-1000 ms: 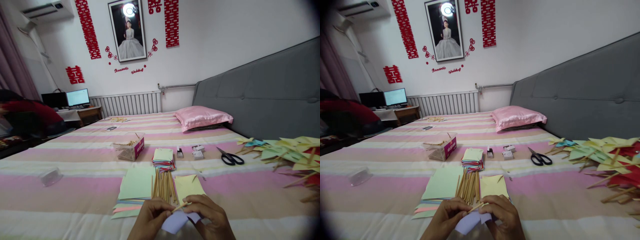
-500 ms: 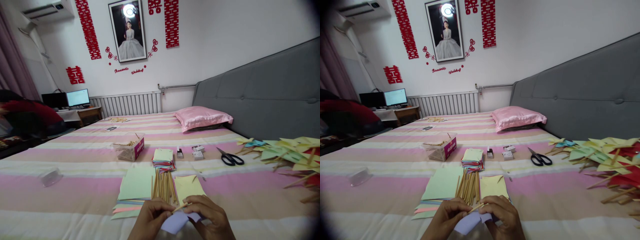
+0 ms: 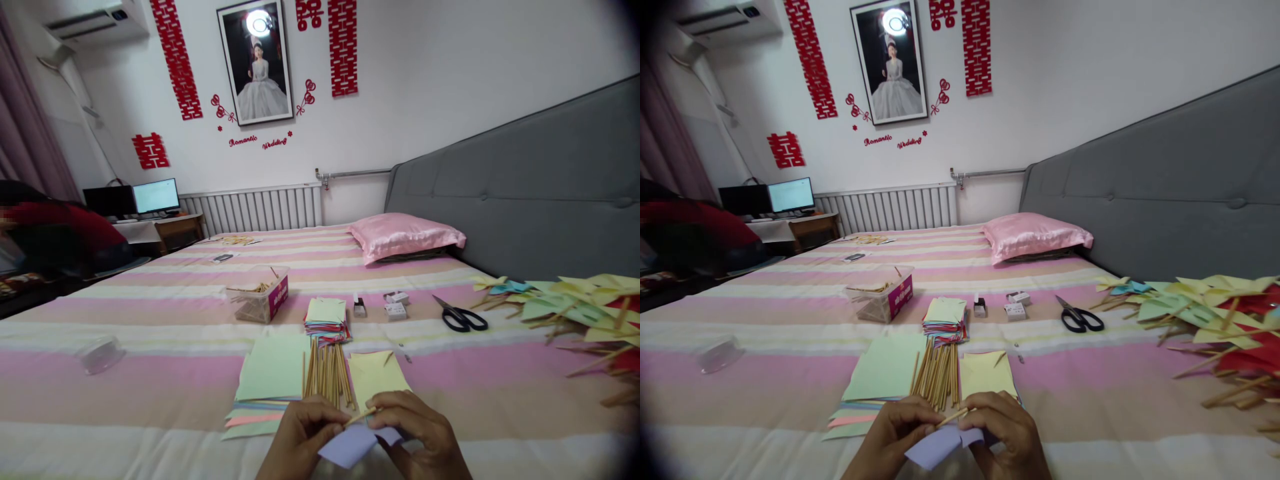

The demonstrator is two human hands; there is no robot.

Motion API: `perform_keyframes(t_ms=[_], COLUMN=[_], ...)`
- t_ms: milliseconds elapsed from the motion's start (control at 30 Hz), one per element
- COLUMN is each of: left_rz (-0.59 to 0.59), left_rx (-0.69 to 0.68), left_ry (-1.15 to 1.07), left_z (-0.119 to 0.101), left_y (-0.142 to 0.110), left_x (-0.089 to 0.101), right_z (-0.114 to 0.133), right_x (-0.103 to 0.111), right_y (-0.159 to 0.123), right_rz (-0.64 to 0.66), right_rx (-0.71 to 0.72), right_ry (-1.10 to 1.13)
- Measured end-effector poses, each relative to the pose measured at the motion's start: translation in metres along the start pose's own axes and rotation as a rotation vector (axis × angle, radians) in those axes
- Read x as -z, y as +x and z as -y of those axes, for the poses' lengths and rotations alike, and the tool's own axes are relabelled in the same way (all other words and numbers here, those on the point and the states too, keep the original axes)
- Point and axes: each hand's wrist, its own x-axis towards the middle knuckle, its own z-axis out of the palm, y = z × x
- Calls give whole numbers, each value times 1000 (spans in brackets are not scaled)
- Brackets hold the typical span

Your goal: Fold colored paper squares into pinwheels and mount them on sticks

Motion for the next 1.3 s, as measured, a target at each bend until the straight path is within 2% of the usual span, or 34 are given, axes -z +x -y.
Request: perform_keyframes(t_ms=[433,600,900,1300], left_rz=[25,33,21,12], left_rx=[-1,-6,-7,-5], left_ry=[7,-34,-14,-23], left_z=[0,2,3,5], left_y=[-1,-1,-1,-3], left_x=[1,1,1,2], right_z=[3,1,2,4], right_x=[1,1,3,3], right_y=[3,2,2,1], right_rz=[-18,35,16,73], right_rx=[43,-2,-1,-6], right_ry=[24,33,33,32])
